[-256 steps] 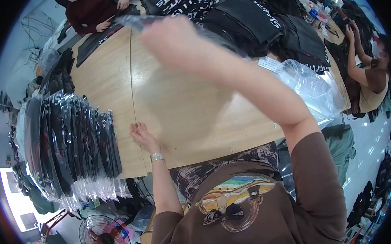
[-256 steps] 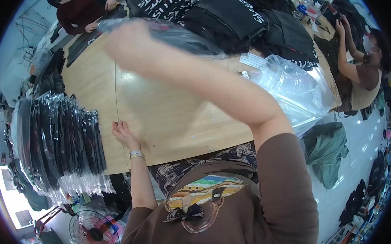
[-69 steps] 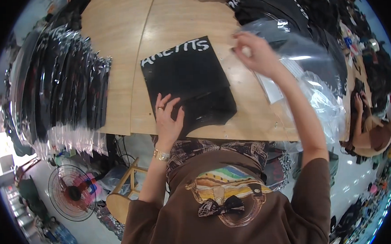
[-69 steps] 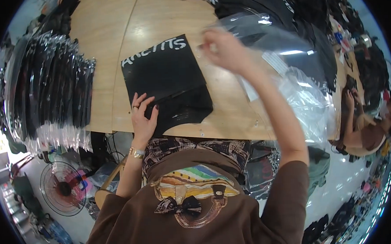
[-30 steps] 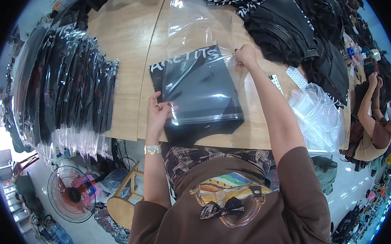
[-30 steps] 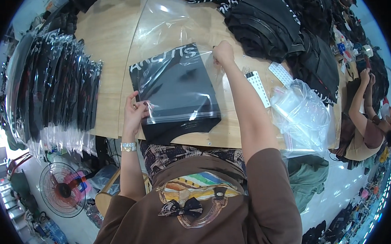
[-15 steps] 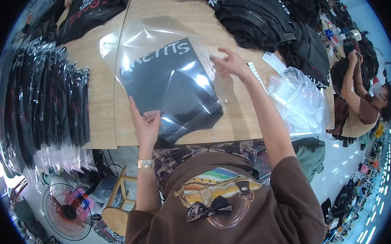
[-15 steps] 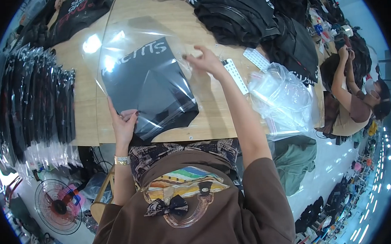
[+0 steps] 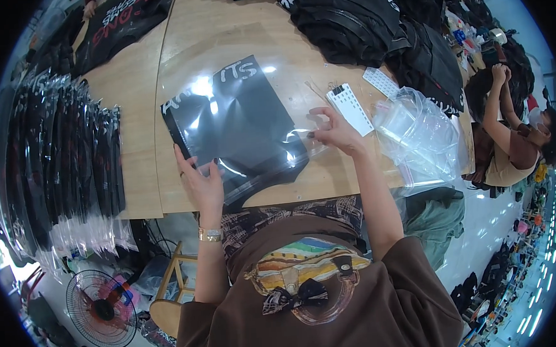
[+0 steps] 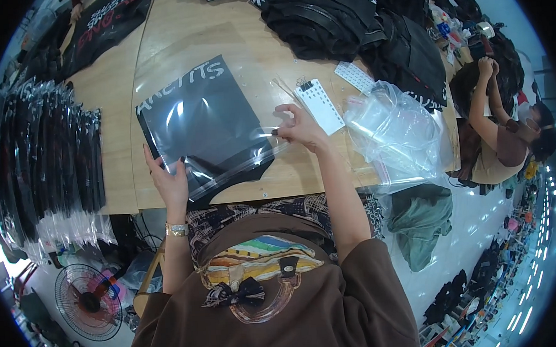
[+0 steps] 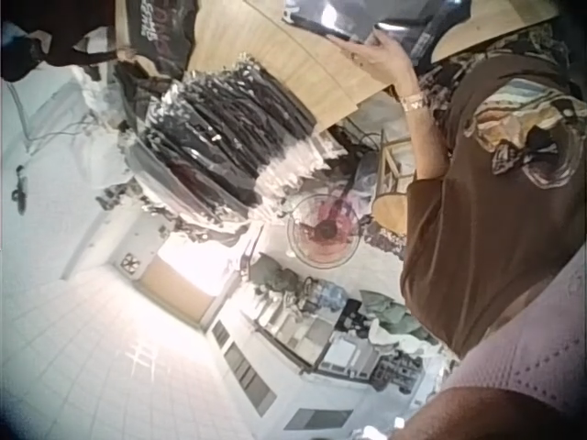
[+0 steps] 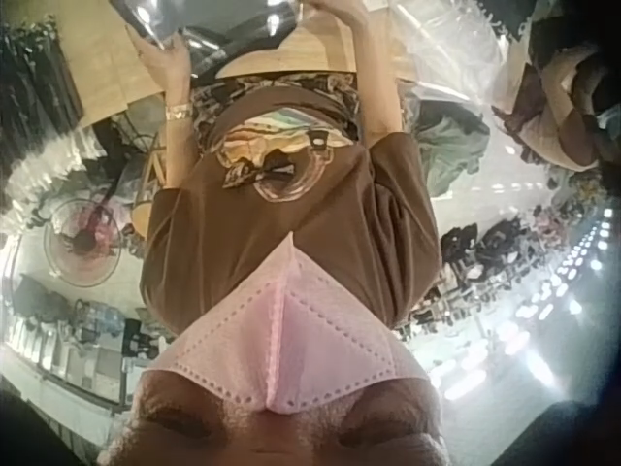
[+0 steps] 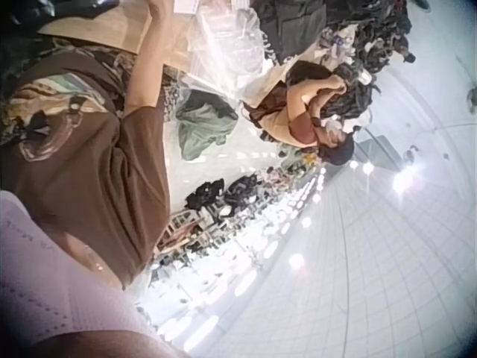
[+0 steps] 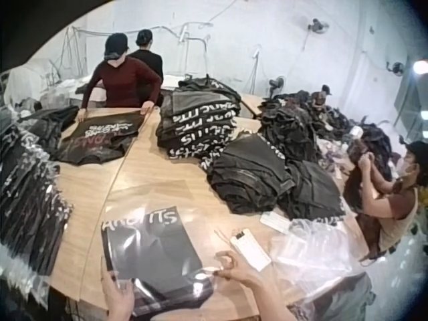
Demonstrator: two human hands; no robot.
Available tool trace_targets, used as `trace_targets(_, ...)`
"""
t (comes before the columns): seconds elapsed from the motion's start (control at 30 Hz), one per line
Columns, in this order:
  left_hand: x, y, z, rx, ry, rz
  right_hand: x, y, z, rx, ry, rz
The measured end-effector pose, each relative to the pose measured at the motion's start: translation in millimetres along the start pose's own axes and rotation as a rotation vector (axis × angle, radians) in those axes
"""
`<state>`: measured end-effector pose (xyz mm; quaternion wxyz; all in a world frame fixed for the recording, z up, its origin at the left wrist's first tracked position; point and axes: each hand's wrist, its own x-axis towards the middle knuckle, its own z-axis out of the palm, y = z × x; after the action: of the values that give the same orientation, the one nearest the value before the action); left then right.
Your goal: Packaging folded black shirts into plastic bags at a garment factory.
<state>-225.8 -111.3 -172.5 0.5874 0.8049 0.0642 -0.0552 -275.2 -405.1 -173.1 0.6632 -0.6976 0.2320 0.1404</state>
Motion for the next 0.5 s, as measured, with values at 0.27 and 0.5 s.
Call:
trace_targets(0.27, -5.0, 50.2, 40.0, 0.712, -0.146, 0.781, 2.1, -18.7, 16.3, 0.008, 0.094, -0.074)
trace_targets(0.5, 40.0, 32.8, 49.7, 0.825, -0.373, 0.674, 6.5, -26.7, 18.4, -0.102, 0.115, -0.2)
